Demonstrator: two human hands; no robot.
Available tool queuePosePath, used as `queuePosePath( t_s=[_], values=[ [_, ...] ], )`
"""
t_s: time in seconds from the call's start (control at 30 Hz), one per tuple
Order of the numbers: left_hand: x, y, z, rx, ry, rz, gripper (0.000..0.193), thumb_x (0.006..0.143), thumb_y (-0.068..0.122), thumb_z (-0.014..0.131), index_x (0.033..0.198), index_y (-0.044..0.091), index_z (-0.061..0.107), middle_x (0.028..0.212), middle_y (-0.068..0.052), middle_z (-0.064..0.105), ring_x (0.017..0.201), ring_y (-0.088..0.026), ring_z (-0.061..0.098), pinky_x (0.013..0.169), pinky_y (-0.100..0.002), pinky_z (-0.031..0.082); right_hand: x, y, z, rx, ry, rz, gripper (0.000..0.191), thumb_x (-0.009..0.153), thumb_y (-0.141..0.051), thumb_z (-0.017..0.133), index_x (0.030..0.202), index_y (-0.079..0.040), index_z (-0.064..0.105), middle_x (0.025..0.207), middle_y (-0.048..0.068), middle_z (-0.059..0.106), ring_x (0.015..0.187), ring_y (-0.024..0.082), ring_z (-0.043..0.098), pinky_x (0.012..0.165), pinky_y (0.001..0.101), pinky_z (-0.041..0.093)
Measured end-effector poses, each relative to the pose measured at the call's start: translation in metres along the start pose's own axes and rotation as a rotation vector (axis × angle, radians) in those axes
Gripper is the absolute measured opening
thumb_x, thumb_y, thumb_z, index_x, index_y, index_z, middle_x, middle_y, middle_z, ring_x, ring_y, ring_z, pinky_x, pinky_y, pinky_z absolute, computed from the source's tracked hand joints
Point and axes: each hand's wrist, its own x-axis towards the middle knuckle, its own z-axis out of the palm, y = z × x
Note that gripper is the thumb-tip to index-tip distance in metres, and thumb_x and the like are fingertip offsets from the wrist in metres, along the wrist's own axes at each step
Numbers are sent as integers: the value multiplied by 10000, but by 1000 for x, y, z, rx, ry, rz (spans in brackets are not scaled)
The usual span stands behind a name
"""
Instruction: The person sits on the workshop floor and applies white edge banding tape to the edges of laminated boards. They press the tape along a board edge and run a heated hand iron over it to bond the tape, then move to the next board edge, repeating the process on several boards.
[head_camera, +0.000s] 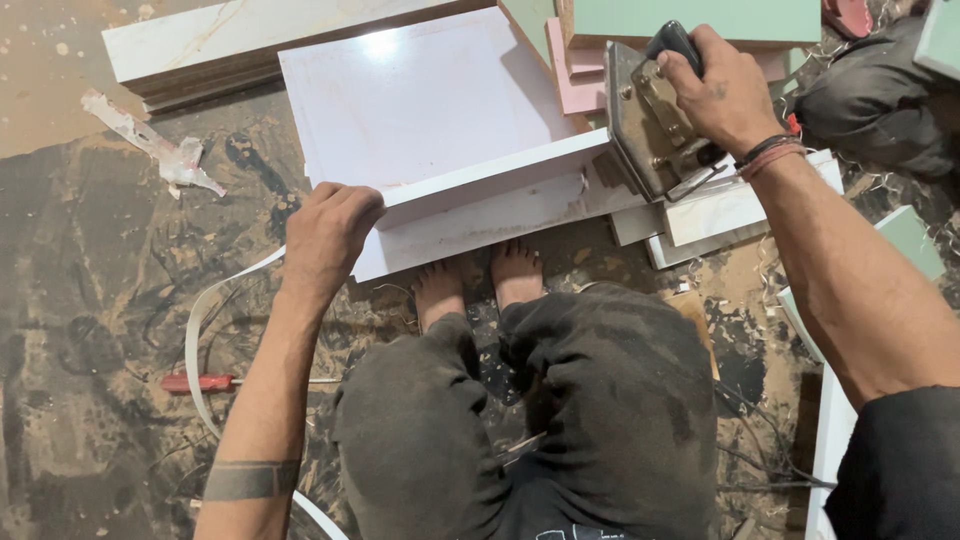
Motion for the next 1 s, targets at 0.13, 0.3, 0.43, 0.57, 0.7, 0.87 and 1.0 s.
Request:
queuePosePath(
  t_s=[0.13, 0.3, 0.43, 0.57, 0.7, 0.87, 1.0],
  values=[
    [-3, -4, 2, -41, -1, -34, 45, 929, 133, 742, 947, 108, 709, 952, -31, 742, 947, -260, 686, 758, -395, 554, 1, -21, 16, 41, 4, -69, 439, 1097, -460, 592, 1193, -32, 597, 944, 310, 679, 911, 520, 647, 775, 578, 488],
    [-6, -11, 5, -93, 18, -39, 84, 906, 161, 760, 967, 116, 723, 969, -37, 744, 943, -273, 678, 772, -404, 550, -3, -98, 50, 151, -16, -259, 425, 1073, -433, 576, 1245, -44, 585, 966, 298, 694, 902, 515, 659, 752, 582, 492],
    [-11, -18, 7, -151, 24, -91, 92, 914, 163, 760, 988, 120, 725, 966, -44, 744, 955, -288, 680, 785, -423, 542, -11, -174, 78, 190, -125, -229, 415, 1054, -450, 568, 1131, -43, 579, 883, 272, 698, 855, 503, 664, 741, 575, 495],
    [-26, -35, 2, -236, 53, -182, 180, 940, 222, 753, 1080, 111, 724, 1032, -86, 746, 985, -302, 692, 830, -428, 540, -17, -237, 99, 257, -198, -248, 416, 1028, -442, 567, 1116, -35, 567, 804, 247, 698, 790, 480, 675, 725, 561, 500],
    [-41, -57, -6, -404, -8, -467, 269, 965, 299, 706, 1135, 91, 726, 1014, -92, 758, 942, -254, 727, 825, -378, 539, -22, -273, 111, 316, -205, -293, 419, 1027, -439, 564, 1119, -31, 572, 776, 225, 697, 752, 451, 686, 692, 542, 505],
    [-42, -76, 0, -525, -51, -510, 275, 945, 312, 724, 1016, 50, 767, 914, -85, 770, 854, -208, 735, 776, -349, 544, -26, -291, 115, 312, -255, -269, 407, 1043, -431, 552, 1083, -27, 573, 721, 204, 673, 719, 417, 693, 659, 520, 496],
    [-38, -82, 8, -633, -92, -584, 287, 901, 312, 764, 947, 29, 764, 816, -77, 759, 751, -170, 686, 700, -329, 528, -28, -296, 117, 333, -255, -264, 394, 1042, -420, 567, 1071, -27, 576, 719, 196, 672, 713, 403, 698, 645, 503, 500]
  ],
)
